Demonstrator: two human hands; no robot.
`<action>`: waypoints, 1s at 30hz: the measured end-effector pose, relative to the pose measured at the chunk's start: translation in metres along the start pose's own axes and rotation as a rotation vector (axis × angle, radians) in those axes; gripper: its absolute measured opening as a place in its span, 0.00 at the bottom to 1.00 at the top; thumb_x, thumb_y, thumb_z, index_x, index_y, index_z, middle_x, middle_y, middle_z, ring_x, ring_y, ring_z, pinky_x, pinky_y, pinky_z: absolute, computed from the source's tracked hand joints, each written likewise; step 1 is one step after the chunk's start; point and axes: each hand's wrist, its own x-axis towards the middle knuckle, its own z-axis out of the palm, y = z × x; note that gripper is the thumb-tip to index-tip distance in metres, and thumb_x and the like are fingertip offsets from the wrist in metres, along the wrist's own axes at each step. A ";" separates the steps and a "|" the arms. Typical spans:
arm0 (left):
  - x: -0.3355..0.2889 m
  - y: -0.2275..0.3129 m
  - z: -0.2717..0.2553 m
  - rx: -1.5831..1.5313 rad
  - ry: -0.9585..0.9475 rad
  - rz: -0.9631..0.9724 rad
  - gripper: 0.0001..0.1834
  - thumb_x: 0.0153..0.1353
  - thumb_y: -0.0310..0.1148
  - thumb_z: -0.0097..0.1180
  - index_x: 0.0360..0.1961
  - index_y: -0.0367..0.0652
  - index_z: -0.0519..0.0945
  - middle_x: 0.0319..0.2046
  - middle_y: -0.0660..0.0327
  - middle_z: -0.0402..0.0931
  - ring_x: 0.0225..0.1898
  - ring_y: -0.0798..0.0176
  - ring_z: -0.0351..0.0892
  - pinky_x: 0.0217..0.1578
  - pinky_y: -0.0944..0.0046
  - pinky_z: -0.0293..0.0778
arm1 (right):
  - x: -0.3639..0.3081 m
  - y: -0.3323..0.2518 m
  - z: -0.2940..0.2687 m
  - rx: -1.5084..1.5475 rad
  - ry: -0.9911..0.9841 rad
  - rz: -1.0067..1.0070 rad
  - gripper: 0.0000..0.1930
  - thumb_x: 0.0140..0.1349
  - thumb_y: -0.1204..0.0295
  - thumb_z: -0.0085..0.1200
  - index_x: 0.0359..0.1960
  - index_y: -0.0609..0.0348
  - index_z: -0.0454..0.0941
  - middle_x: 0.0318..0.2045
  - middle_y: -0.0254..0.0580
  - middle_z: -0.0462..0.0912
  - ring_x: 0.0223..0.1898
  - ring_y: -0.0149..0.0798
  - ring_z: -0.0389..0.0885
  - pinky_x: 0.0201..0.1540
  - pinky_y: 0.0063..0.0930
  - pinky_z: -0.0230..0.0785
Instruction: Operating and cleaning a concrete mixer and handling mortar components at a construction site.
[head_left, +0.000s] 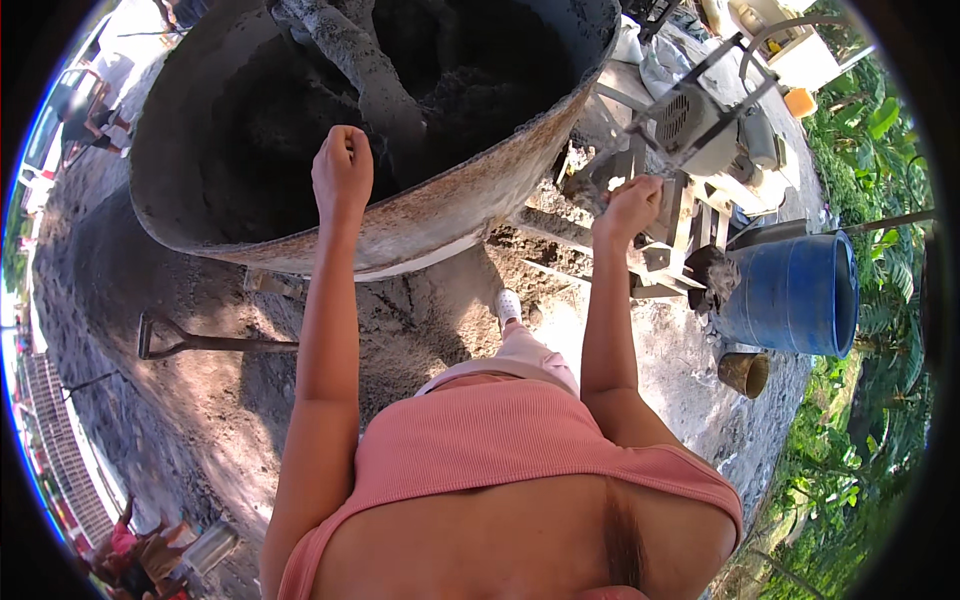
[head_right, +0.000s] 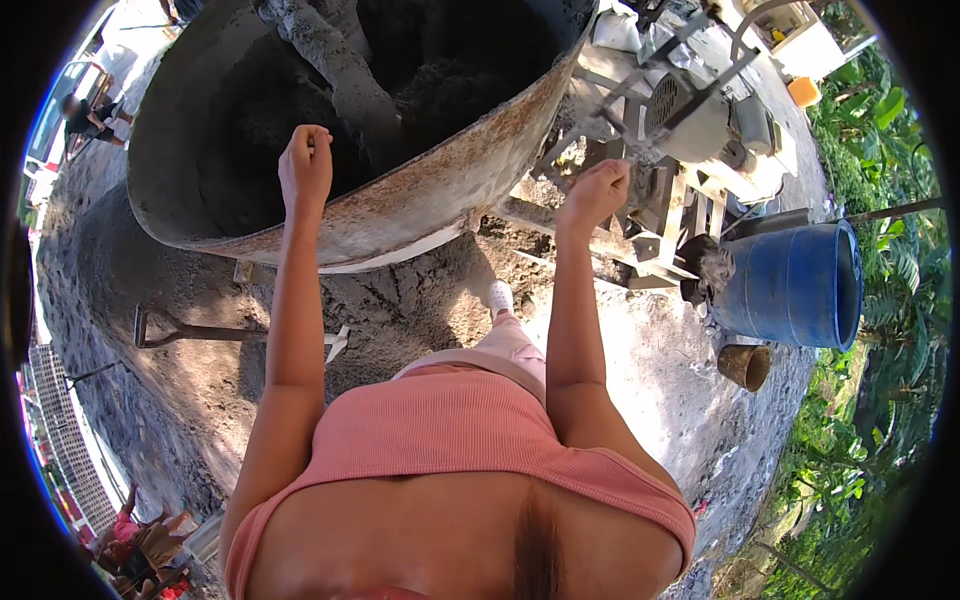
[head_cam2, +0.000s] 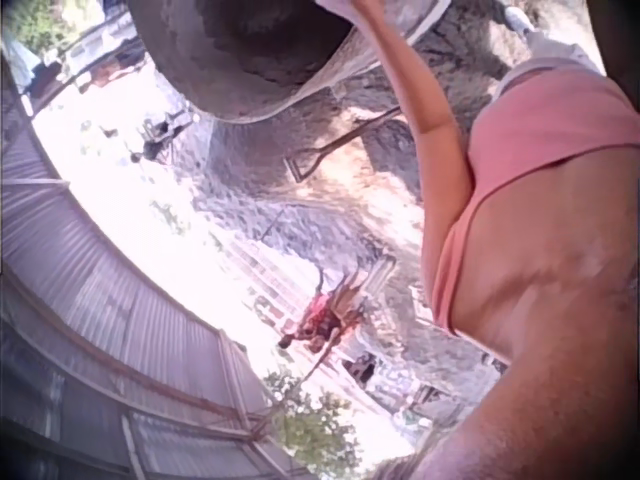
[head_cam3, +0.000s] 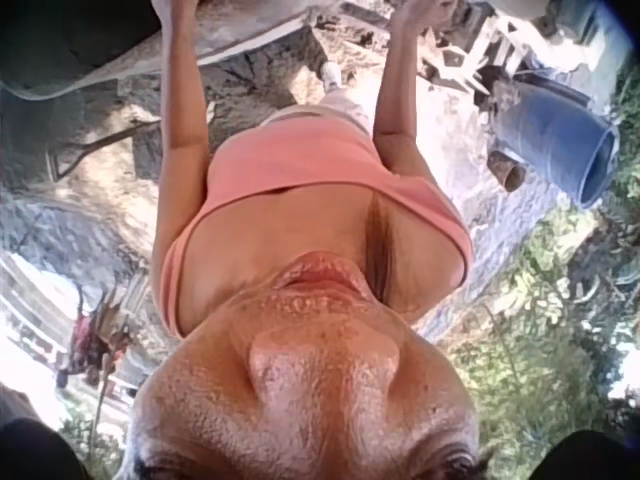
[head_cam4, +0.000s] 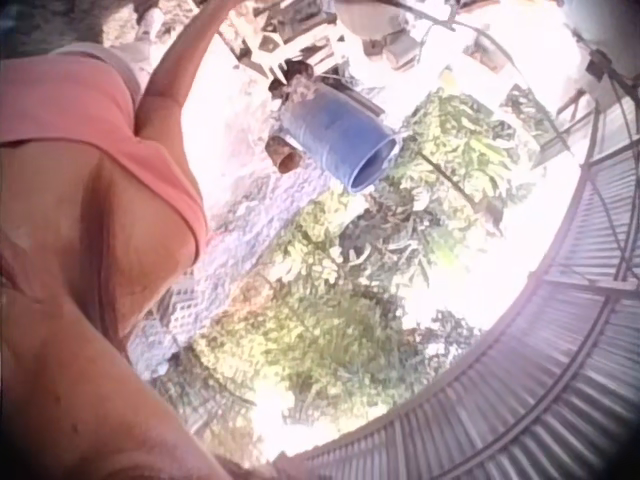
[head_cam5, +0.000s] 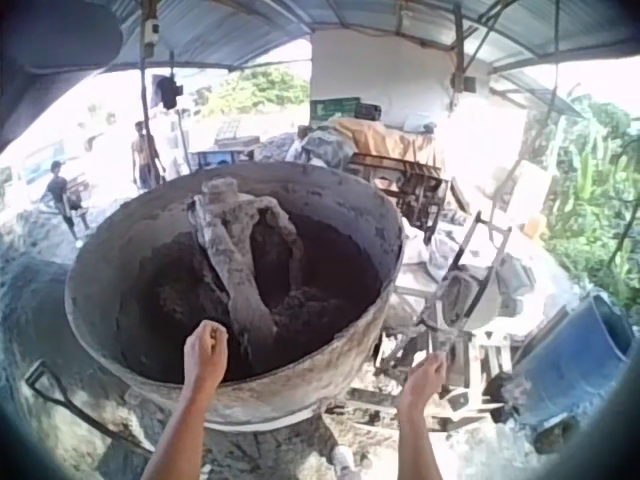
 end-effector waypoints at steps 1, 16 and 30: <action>0.001 0.004 0.003 0.010 -0.015 -0.008 0.11 0.61 0.37 0.46 0.31 0.39 0.74 0.30 0.53 0.76 0.32 0.52 0.76 0.33 0.58 0.70 | 0.012 0.041 -0.007 -0.050 -0.076 -0.039 0.20 0.69 0.60 0.34 0.18 0.53 0.58 0.12 0.26 0.56 0.15 0.23 0.51 0.17 0.23 0.46; -0.012 0.012 -0.009 0.049 0.139 0.036 0.08 0.57 0.34 0.51 0.30 0.40 0.74 0.29 0.57 0.77 0.31 0.55 0.77 0.32 0.59 0.72 | -0.012 0.016 -0.047 -0.103 -0.336 -0.400 0.20 0.69 0.59 0.34 0.19 0.54 0.59 0.13 0.28 0.58 0.14 0.22 0.52 0.16 0.22 0.49; -0.027 0.000 -0.008 -0.030 0.223 0.093 0.04 0.55 0.32 0.52 0.27 0.45 0.75 0.24 0.59 0.76 0.28 0.54 0.77 0.27 0.58 0.72 | -0.016 -0.006 -0.049 -0.070 -0.308 -0.085 0.20 0.68 0.55 0.37 0.21 0.52 0.60 0.13 0.27 0.56 0.13 0.24 0.51 0.18 0.23 0.49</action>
